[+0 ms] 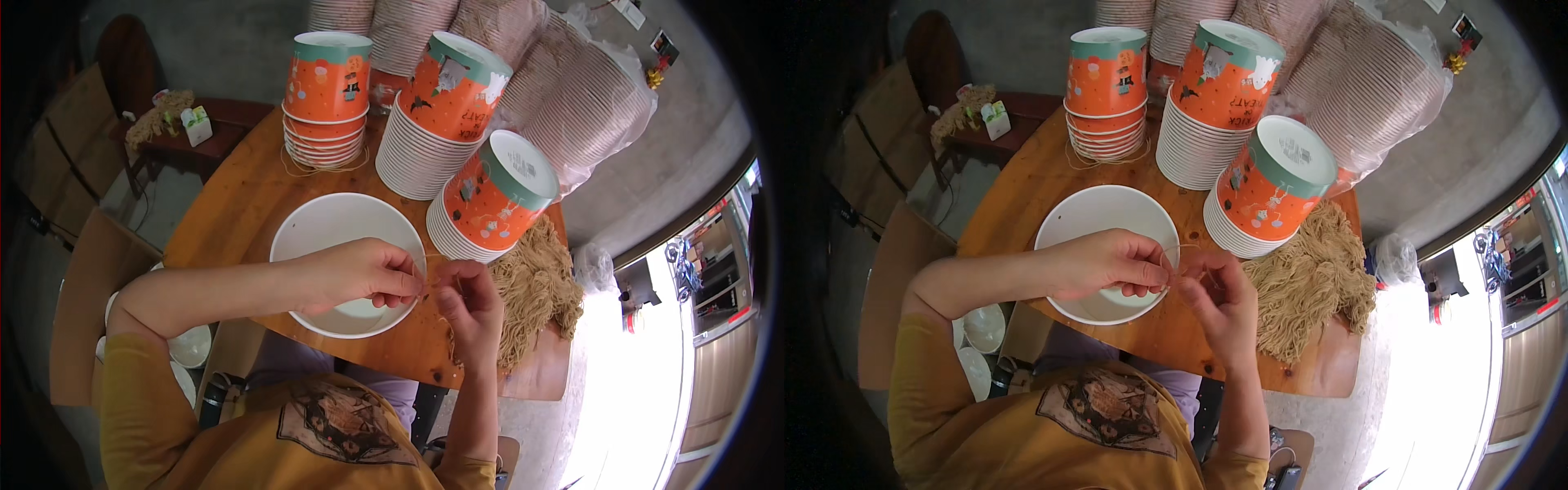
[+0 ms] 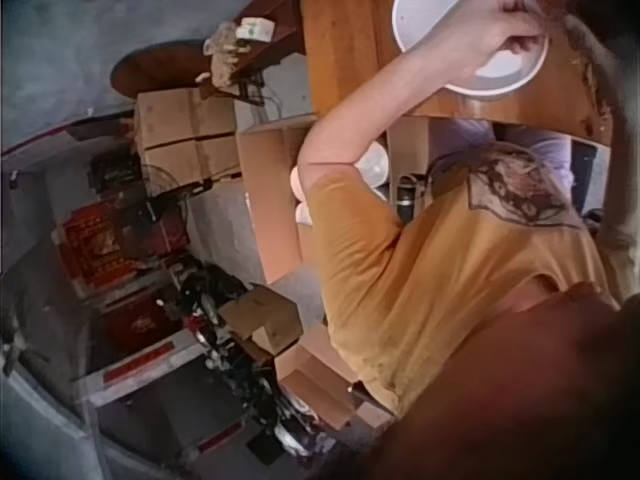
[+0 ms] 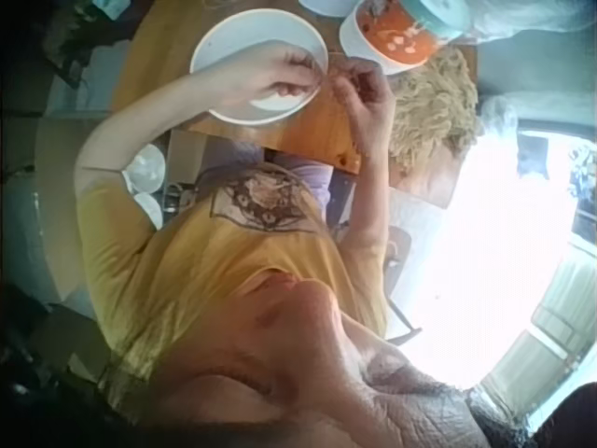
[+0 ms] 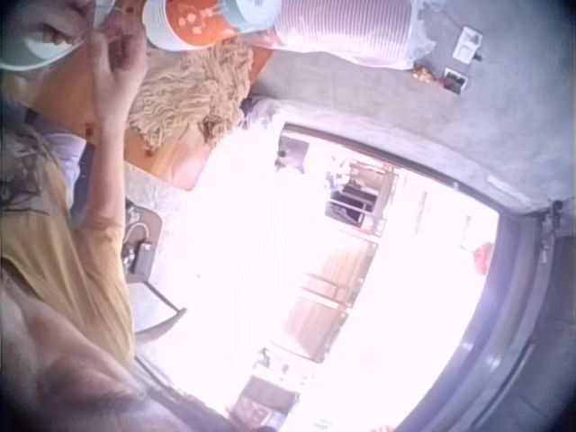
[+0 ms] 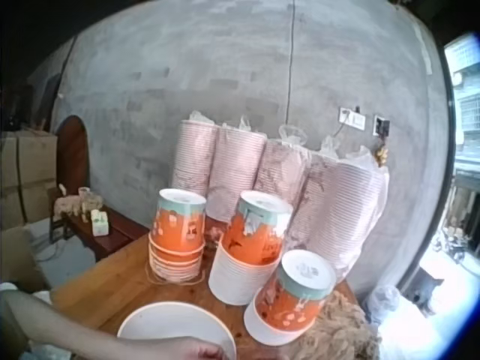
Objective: Attach thin strings to paper bowls for packaging or display.
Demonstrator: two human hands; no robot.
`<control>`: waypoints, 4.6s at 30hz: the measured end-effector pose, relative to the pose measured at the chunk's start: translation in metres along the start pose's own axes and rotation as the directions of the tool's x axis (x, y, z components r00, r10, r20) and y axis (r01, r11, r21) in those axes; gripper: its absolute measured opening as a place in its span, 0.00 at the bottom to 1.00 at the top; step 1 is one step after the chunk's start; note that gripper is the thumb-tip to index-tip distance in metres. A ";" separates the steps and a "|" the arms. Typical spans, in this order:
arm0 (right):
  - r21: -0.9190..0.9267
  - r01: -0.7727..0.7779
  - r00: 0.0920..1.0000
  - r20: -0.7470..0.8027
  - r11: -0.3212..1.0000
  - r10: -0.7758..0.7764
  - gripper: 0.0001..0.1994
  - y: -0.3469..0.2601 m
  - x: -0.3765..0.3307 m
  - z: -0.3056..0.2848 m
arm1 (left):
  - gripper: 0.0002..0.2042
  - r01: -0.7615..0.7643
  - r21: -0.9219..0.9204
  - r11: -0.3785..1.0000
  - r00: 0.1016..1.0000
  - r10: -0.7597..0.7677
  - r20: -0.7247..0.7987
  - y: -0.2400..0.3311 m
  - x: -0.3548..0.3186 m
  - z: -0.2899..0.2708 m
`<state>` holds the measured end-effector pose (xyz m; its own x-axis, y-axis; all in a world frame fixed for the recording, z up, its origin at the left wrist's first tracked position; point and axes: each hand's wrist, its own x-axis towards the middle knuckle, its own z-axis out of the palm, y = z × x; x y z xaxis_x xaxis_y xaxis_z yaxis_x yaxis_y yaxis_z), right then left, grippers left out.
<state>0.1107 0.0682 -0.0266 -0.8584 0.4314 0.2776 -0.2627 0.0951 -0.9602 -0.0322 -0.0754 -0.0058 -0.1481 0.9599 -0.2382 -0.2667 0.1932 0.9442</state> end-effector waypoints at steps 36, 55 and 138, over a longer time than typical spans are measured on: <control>0.030 -0.312 0.948 0.078 0.950 0.309 0.04 -0.009 0.008 -0.014 | 0.15 -0.056 0.200 0.978 0.991 0.078 -0.105 0.001 0.009 0.002; -0.368 -0.080 0.997 -0.017 0.926 0.079 0.06 0.007 0.001 -0.003 | 0.17 -0.170 0.456 0.874 0.967 0.236 -0.093 0.004 0.010 0.006; -0.618 0.022 0.996 0.077 0.786 0.033 0.04 -0.021 -0.003 0.009 | 0.08 -0.057 0.333 0.941 0.989 0.100 -0.113 -0.002 0.002 0.001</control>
<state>0.1147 0.0565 -0.0069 -0.8981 0.3637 0.2473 0.0471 0.6386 -0.7681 -0.0311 -0.0738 -0.0079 -0.2801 0.9453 -0.1671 0.0742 0.1949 0.9780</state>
